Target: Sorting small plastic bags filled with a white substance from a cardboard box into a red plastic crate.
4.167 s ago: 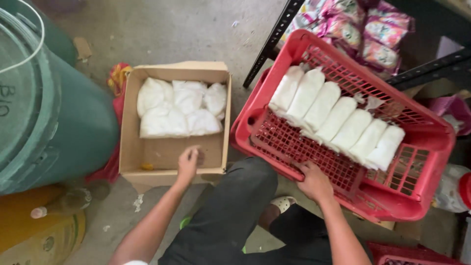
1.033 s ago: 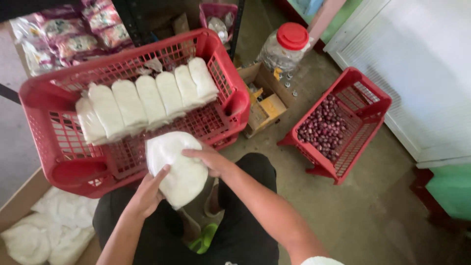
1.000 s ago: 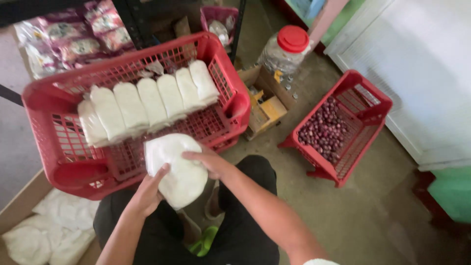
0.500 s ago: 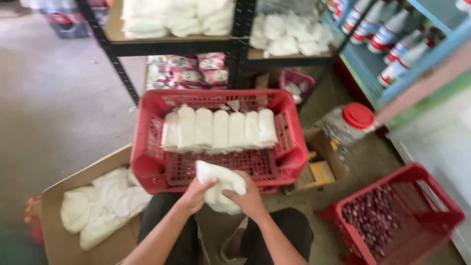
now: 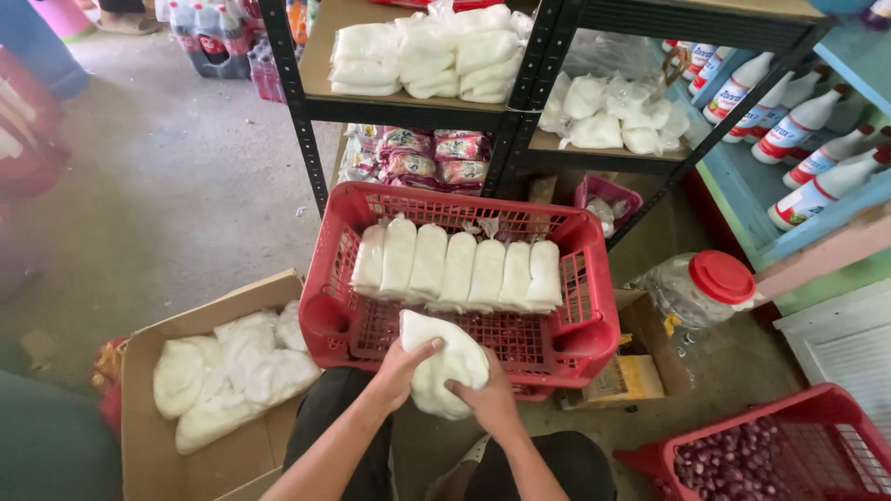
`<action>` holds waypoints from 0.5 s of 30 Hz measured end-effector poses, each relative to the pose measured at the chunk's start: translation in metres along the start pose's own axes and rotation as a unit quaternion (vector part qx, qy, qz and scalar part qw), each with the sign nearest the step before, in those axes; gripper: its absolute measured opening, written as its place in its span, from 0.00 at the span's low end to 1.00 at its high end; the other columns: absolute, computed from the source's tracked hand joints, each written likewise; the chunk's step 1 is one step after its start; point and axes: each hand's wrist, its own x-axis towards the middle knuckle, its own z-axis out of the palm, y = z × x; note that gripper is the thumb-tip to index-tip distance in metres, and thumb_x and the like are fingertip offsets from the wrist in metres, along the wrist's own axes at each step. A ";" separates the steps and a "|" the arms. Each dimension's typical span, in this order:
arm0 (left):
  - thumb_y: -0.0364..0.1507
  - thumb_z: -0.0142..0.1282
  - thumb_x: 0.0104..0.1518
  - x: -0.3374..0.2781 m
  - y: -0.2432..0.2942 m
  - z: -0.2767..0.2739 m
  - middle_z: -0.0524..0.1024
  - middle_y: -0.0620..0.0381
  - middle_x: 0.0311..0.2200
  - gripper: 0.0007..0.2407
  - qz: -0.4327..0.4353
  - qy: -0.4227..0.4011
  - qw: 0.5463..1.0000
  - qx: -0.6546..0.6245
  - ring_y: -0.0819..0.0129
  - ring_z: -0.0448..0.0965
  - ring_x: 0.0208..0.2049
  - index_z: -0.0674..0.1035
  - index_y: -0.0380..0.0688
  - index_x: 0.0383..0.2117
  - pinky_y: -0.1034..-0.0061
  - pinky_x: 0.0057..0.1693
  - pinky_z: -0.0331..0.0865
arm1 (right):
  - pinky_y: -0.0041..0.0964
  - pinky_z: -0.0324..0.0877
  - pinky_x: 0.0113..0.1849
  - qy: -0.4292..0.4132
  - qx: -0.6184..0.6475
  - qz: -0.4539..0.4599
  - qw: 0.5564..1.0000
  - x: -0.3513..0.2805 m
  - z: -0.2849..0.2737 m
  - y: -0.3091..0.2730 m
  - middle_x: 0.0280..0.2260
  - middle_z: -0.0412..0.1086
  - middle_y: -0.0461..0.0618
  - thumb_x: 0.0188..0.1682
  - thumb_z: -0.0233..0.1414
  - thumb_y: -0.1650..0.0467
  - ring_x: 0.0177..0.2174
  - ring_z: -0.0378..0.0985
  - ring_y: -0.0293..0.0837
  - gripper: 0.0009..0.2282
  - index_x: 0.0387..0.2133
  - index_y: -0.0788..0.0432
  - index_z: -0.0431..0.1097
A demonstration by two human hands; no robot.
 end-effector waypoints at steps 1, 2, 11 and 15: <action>0.28 0.64 0.52 0.002 -0.001 -0.001 0.83 0.52 0.41 0.16 0.001 0.000 1.000 0.000 0.65 0.83 0.42 0.80 0.34 0.46 0.68 0.50 0.76 | 0.38 0.73 0.48 0.000 0.000 -0.001 1.000 0.001 -0.001 0.001 0.45 0.76 0.51 0.33 0.69 0.72 0.45 0.79 0.43 0.32 0.54 0.59 0.65; 0.30 0.64 0.54 0.002 -0.004 -0.002 0.83 0.53 0.43 0.16 -0.016 0.004 1.000 0.004 0.67 0.83 0.44 0.79 0.36 0.47 0.69 0.51 0.76 | 0.38 0.74 0.47 0.000 0.023 0.018 1.000 0.000 -0.002 0.003 0.45 0.77 0.51 0.34 0.69 0.72 0.44 0.79 0.43 0.30 0.53 0.60 0.67; 0.40 0.59 0.59 0.004 -0.015 -0.004 0.82 0.50 0.44 0.21 -0.070 0.042 0.996 0.020 0.66 0.82 0.43 0.79 0.32 0.49 0.69 0.50 0.75 | 0.39 0.75 0.45 0.004 0.127 0.090 0.988 -0.002 -0.001 0.012 0.45 0.78 0.53 0.36 0.66 0.76 0.43 0.80 0.44 0.27 0.52 0.62 0.69; 0.40 0.58 0.58 0.000 -0.011 -0.005 0.83 0.50 0.44 0.21 -0.072 0.045 0.996 0.017 0.65 0.83 0.44 0.79 0.33 0.49 0.69 0.50 0.76 | 0.39 0.75 0.46 -0.007 0.123 0.091 0.988 -0.003 0.002 0.007 0.45 0.78 0.53 0.36 0.66 0.75 0.44 0.80 0.43 0.27 0.53 0.63 0.69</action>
